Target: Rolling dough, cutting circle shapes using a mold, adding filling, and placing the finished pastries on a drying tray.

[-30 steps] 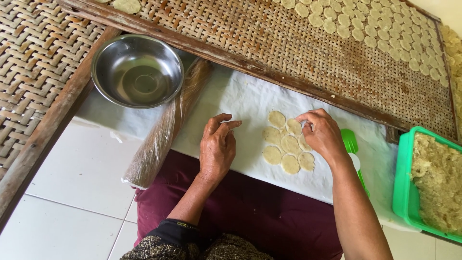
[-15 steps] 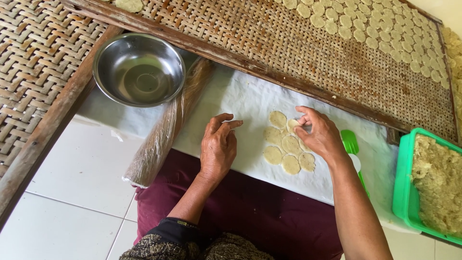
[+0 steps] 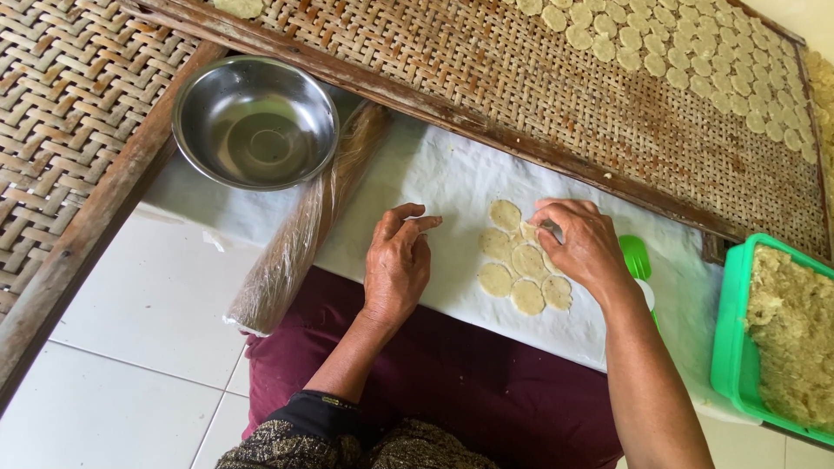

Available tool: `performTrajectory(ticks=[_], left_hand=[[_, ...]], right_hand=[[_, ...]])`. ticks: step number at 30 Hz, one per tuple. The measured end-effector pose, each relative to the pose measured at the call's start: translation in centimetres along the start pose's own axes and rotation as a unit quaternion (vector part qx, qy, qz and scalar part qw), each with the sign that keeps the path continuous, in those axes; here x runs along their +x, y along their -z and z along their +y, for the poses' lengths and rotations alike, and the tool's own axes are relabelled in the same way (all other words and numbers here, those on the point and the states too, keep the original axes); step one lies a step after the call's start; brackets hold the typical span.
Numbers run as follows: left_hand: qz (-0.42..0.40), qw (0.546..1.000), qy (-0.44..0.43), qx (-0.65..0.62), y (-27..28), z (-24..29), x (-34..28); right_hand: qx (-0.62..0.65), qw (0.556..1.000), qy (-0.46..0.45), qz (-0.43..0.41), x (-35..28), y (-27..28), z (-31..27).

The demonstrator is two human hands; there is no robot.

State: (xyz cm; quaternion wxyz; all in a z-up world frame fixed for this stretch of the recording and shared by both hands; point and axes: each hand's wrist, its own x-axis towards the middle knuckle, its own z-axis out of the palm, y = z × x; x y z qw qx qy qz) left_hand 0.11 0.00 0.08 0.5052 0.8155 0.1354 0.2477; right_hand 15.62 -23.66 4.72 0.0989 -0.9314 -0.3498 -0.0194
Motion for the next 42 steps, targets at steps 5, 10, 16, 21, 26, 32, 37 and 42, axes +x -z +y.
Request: performTrajectory(ticks=[5,10,16,21,26,32,37,42], left_hand=[[-0.002,1.000,-0.003,0.006,-0.1,-0.1,0.0],[0.001,1.000,-0.008,0.002,0.0,0.0,-0.1],[-0.001,1.000,-0.010,0.019,-0.1,-0.1,0.0],[-0.025,0.997,0.063,-0.045,0.4,0.7,0.5],[-0.053,0.974,0.108,-0.191,-0.8,1.8,0.2],[-0.208,0.687,0.330,-0.613,-3.1,4.2,0.4],[-0.207,0.613,0.382,-0.660,-3.5,2.7,0.2],[-0.173,0.655,0.266,-0.685,-0.9,3.8,0.7]], right_hand=[[0.080,0.989,-0.103,-0.073,-0.3,0.1,0.5],[0.152,0.974,-0.150,-0.079,-0.7,0.0,1.6],[0.327,0.932,-0.148,-0.047,-1.3,-1.7,5.3],[0.377,0.911,-0.168,-0.014,-1.3,0.4,4.5],[0.306,0.946,-0.100,0.021,-1.4,3.3,1.2],[0.238,0.971,0.025,0.028,-3.7,4.0,-4.4],[0.132,0.977,0.157,0.062,-5.7,3.7,-7.8],[-0.010,0.972,0.215,0.098,-6.2,5.3,-10.7]])
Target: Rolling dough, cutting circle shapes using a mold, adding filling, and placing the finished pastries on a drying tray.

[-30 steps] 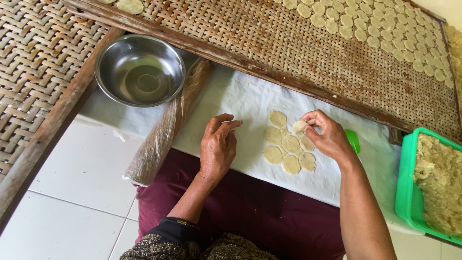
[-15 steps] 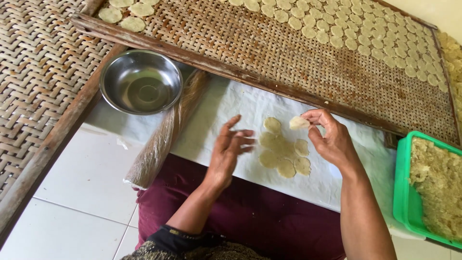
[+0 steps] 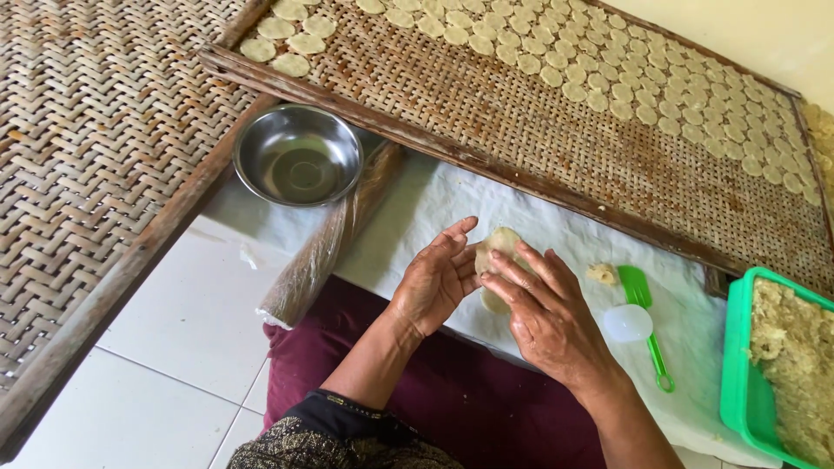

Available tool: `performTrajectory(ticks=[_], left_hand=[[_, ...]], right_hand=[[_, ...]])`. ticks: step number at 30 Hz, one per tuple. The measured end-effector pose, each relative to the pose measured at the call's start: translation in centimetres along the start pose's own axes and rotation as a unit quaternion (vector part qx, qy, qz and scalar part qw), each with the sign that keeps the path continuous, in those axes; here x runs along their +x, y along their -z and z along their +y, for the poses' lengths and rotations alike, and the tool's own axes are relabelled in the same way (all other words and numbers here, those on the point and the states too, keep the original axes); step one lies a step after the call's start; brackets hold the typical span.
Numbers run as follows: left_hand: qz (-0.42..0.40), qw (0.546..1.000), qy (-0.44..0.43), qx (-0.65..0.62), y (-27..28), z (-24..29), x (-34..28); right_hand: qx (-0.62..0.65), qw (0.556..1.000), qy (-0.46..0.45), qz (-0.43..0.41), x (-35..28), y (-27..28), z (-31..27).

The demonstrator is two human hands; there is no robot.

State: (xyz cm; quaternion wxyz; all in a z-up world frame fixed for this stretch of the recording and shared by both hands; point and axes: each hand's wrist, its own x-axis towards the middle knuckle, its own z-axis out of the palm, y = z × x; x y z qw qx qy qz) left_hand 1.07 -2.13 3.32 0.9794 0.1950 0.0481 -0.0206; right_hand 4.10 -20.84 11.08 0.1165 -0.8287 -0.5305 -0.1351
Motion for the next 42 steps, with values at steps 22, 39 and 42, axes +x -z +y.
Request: performTrajectory(ticks=[22,39,42], left_hand=[[0.037,0.998,-0.041,-0.017,-0.4,1.8,-2.6],[-0.008,0.991,0.017,-0.132,-0.1,1.8,-3.1],[-0.035,0.989,0.014,-0.146,0.0,1.6,-3.0]], right_hand=[[-0.099,0.994,0.033,0.037,0.3,-0.2,-1.2],[0.004,0.995,0.010,0.100,0.1,-2.1,-1.0],[0.018,0.996,-0.003,0.092,-0.2,-2.6,-1.1]])
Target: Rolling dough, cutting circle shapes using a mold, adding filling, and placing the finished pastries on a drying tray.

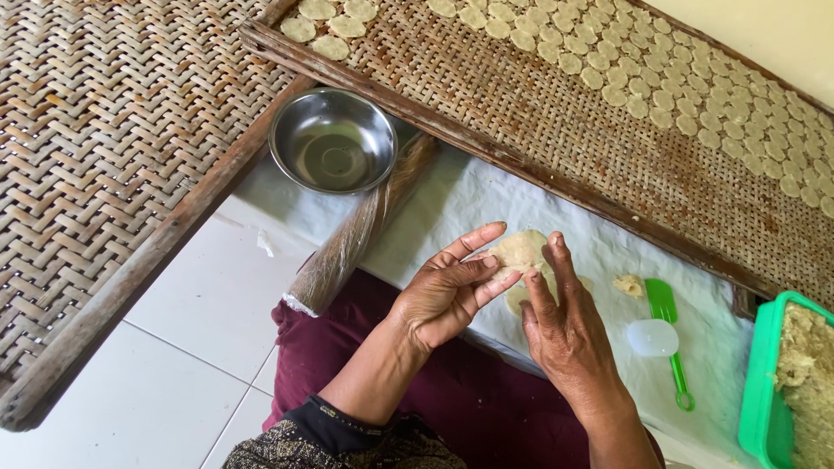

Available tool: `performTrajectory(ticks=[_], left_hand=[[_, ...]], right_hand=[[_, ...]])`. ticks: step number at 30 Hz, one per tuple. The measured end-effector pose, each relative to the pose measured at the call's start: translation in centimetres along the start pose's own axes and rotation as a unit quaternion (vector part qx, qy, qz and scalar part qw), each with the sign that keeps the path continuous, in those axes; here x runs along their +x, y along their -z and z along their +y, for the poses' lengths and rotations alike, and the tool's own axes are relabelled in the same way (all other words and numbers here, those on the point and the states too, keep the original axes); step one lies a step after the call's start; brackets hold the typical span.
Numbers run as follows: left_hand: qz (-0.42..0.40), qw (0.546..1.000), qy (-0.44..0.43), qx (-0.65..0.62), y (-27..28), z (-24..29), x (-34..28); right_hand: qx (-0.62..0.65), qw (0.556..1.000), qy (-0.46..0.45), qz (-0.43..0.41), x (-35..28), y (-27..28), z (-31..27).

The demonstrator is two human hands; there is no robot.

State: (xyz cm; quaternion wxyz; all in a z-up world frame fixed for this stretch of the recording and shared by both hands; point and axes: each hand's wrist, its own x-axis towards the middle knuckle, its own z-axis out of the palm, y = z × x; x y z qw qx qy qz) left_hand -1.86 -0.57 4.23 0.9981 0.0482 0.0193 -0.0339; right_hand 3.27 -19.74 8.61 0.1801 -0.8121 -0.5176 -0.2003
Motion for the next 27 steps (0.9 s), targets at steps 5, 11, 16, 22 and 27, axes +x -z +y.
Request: performTrajectory(ticks=[5,11,16,22,27], left_hand=[[0.029,0.997,-0.034,0.063,-0.3,-0.2,0.4],[0.074,0.983,-0.097,0.136,1.2,-1.1,1.2],[0.112,0.985,-0.097,0.083,3.9,-1.9,2.1],[0.115,0.987,-0.093,0.061,3.9,-0.7,1.9],[0.032,0.973,-0.073,0.217,1.5,0.2,0.7]], right_hand=[[-0.041,0.999,-0.025,-0.026,0.5,0.0,-1.3],[-0.081,0.993,-0.060,-0.063,0.5,-1.3,-2.9],[-0.070,0.991,-0.089,-0.068,-0.5,-2.7,-3.6],[0.104,0.984,-0.102,-0.098,-1.1,-1.6,-3.0],[0.328,0.920,-0.217,-0.005,1.6,0.0,-0.9]])
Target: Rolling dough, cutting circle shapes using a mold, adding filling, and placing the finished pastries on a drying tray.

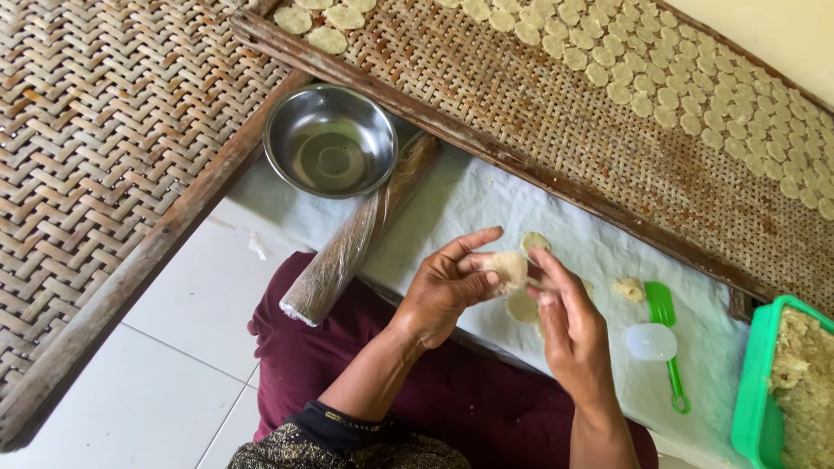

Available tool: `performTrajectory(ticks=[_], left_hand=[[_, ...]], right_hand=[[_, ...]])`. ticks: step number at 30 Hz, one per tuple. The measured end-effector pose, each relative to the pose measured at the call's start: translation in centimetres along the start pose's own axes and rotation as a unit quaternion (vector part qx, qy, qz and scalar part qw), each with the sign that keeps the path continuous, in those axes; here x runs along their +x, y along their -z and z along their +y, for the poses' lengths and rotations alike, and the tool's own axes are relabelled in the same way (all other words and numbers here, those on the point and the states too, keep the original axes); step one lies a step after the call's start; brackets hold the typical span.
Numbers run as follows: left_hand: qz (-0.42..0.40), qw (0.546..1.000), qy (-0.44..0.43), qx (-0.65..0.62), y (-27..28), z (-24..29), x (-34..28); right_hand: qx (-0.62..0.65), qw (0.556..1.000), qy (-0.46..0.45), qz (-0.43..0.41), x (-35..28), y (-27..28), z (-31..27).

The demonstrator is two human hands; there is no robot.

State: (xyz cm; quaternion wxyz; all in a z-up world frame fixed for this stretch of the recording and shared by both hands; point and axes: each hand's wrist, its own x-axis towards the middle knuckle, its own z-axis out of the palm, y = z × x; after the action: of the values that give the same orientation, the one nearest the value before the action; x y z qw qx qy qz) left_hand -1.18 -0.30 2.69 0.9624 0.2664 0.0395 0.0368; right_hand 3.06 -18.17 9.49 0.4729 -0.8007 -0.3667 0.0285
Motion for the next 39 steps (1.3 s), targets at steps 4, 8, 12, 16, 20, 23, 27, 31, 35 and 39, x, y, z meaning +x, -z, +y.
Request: performTrajectory(ticks=[4,8,12,16,20,23,27,31,35,39], left_hand=[[-0.054,0.996,-0.005,0.071,-0.5,0.2,0.2],[-0.050,0.994,-0.012,0.101,-0.9,0.7,0.8],[0.012,0.997,0.000,0.076,-0.7,0.0,2.2],[0.049,0.996,-0.018,0.070,0.4,-2.0,3.7],[0.076,0.994,-0.004,0.073,-0.6,-2.1,4.3],[0.062,0.994,-0.004,0.090,-1.1,-2.0,4.8],[0.049,0.993,0.047,0.100,-3.0,0.2,4.3],[0.006,0.972,0.072,0.222,-2.7,1.5,4.5],[0.055,0.969,0.000,0.243,-0.6,1.4,4.7],[0.113,0.953,-0.042,0.276,1.5,2.0,3.5]], right_hand=[[0.016,0.999,-0.042,-0.010,2.0,0.3,-0.9],[-0.068,0.998,0.015,0.000,2.6,0.1,-2.0],[-0.146,0.987,0.057,0.033,2.7,0.0,-2.2],[-0.135,0.988,0.000,0.070,3.1,-0.4,-1.4],[-0.128,0.986,0.023,0.103,4.2,-0.2,-1.7],[-0.158,0.979,0.053,0.121,4.4,0.2,-0.3],[-0.117,0.985,0.023,0.127,4.7,1.8,4.9],[-0.078,0.990,-0.042,0.112,4.7,6.6,5.3],[-0.166,0.982,-0.071,0.062,2.9,12.1,6.7],[-0.221,0.968,-0.117,-0.012,0.7,15.4,9.9]])
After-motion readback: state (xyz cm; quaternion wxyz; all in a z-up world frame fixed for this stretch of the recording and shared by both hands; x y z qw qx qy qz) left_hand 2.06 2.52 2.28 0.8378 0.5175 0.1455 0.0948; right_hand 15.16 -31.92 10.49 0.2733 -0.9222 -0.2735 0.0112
